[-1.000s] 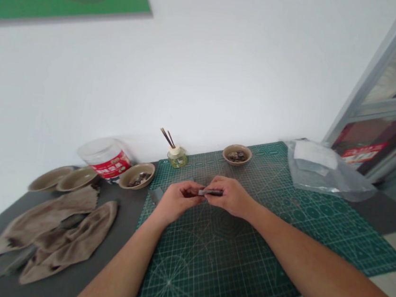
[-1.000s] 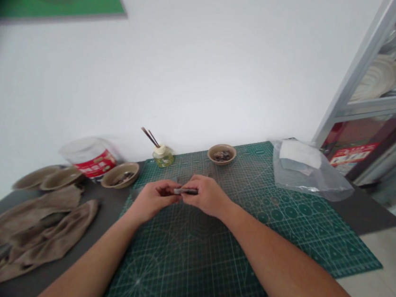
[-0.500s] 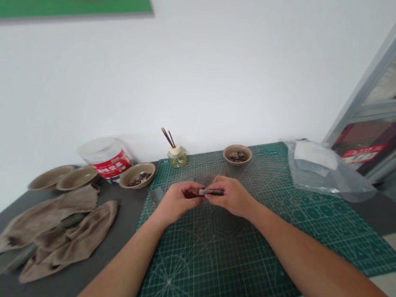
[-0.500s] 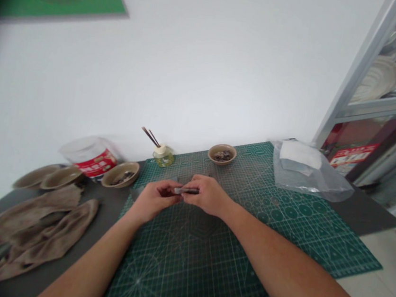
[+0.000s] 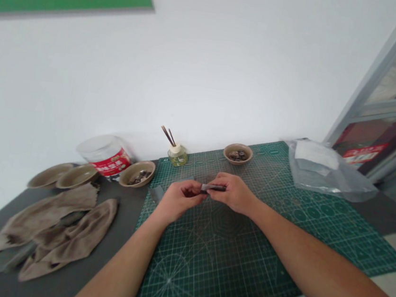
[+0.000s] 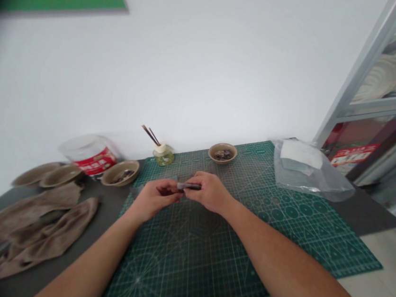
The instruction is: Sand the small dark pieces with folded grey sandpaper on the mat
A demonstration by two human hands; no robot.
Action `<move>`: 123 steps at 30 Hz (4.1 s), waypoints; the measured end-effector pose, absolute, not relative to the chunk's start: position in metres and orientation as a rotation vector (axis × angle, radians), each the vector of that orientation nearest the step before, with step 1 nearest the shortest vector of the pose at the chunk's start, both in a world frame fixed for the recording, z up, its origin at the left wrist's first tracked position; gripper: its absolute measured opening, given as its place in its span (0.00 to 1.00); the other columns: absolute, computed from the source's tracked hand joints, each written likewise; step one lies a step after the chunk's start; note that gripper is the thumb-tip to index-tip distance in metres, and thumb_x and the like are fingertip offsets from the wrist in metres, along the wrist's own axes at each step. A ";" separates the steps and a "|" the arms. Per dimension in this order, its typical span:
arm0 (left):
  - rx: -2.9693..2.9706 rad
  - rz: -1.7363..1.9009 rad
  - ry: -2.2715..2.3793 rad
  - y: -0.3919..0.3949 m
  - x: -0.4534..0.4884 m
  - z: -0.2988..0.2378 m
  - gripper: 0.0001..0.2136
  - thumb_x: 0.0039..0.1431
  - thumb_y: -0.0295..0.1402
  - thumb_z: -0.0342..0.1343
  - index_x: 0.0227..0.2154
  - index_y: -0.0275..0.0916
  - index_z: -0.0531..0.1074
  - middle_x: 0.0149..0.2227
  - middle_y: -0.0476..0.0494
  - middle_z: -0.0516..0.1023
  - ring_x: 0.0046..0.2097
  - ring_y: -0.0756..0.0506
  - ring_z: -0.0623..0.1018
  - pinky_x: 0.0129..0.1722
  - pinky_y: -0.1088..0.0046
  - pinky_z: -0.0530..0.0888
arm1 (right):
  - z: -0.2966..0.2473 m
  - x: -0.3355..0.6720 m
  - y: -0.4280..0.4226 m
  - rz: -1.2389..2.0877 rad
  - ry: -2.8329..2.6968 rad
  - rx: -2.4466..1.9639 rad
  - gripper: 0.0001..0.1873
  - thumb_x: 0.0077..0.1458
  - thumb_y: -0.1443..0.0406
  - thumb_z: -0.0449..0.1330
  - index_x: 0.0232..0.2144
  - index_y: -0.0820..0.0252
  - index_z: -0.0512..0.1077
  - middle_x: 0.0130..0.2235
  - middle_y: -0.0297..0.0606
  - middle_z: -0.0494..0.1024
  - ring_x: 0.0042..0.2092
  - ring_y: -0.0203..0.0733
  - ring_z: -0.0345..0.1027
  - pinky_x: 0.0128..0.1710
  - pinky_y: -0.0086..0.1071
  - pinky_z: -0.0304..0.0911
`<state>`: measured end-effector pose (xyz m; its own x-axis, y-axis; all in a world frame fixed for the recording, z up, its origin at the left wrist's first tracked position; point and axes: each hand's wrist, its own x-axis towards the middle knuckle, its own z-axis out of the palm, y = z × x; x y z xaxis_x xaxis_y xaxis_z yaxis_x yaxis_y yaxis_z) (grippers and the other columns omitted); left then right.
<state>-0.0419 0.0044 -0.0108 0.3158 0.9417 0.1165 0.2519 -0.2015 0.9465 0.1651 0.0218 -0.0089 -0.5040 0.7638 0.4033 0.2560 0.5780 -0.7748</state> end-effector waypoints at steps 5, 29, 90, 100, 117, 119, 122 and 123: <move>1.657 0.954 1.103 0.004 -0.043 -0.012 0.11 0.47 0.33 0.64 0.35 0.36 0.76 0.30 0.46 0.78 0.30 0.49 0.75 0.31 0.75 0.70 | -0.009 0.166 0.021 0.863 -2.084 -0.764 0.08 0.51 0.67 0.63 0.36 0.58 0.79 0.31 0.32 0.72 0.33 0.35 0.67 0.34 0.27 0.58; 1.522 1.183 1.137 -0.057 -0.019 0.003 0.14 0.52 0.41 0.61 0.34 0.37 0.66 0.33 0.44 0.79 0.35 0.47 0.79 0.39 0.69 0.74 | -0.033 0.187 -0.052 0.417 -1.904 -1.319 0.25 0.42 0.63 0.68 0.45 0.60 0.70 0.46 0.47 0.70 0.50 0.53 0.62 0.51 0.46 0.57; 2.421 0.601 1.754 -0.097 0.016 -0.028 0.11 0.61 0.36 0.51 0.45 0.47 0.71 0.48 0.44 0.72 0.50 0.40 0.67 0.47 0.60 0.60 | -0.034 0.202 -0.073 0.564 -2.171 -1.033 0.10 0.51 0.71 0.61 0.37 0.57 0.77 0.41 0.38 0.78 0.44 0.41 0.70 0.47 0.34 0.62; 2.444 0.599 1.779 -0.103 0.020 -0.023 0.13 0.62 0.38 0.49 0.48 0.50 0.71 0.48 0.43 0.71 0.51 0.38 0.65 0.48 0.56 0.60 | -0.039 0.201 -0.068 0.397 -2.244 -1.184 0.04 0.54 0.68 0.61 0.34 0.59 0.76 0.36 0.39 0.77 0.43 0.42 0.67 0.47 0.35 0.60; 2.481 0.584 1.786 -0.105 0.021 -0.023 0.14 0.61 0.40 0.50 0.50 0.52 0.69 0.49 0.44 0.71 0.51 0.37 0.65 0.47 0.55 0.60 | -0.038 0.206 -0.065 0.420 -2.330 -1.050 0.03 0.52 0.69 0.62 0.31 0.59 0.76 0.37 0.38 0.77 0.43 0.42 0.67 0.46 0.35 0.60; 2.478 0.573 1.790 -0.105 0.021 -0.023 0.14 0.61 0.40 0.51 0.49 0.52 0.70 0.49 0.43 0.71 0.51 0.37 0.65 0.48 0.55 0.60 | -0.037 0.205 -0.064 0.422 -2.342 -1.047 0.03 0.52 0.69 0.62 0.31 0.58 0.76 0.37 0.38 0.77 0.43 0.42 0.67 0.46 0.35 0.60; 2.475 0.565 1.800 -0.105 0.022 -0.023 0.14 0.61 0.40 0.51 0.49 0.51 0.70 0.49 0.43 0.70 0.51 0.37 0.65 0.47 0.55 0.60 | -0.036 0.206 -0.063 0.386 -2.312 -1.071 0.02 0.52 0.68 0.62 0.30 0.59 0.76 0.37 0.39 0.77 0.44 0.42 0.67 0.46 0.35 0.60; 2.476 0.568 1.800 -0.105 0.022 -0.023 0.14 0.61 0.41 0.50 0.49 0.51 0.70 0.49 0.43 0.70 0.51 0.37 0.65 0.47 0.55 0.60 | -0.036 0.207 -0.062 0.385 -2.319 -1.057 0.02 0.52 0.68 0.62 0.30 0.59 0.76 0.37 0.39 0.77 0.44 0.42 0.67 0.46 0.35 0.60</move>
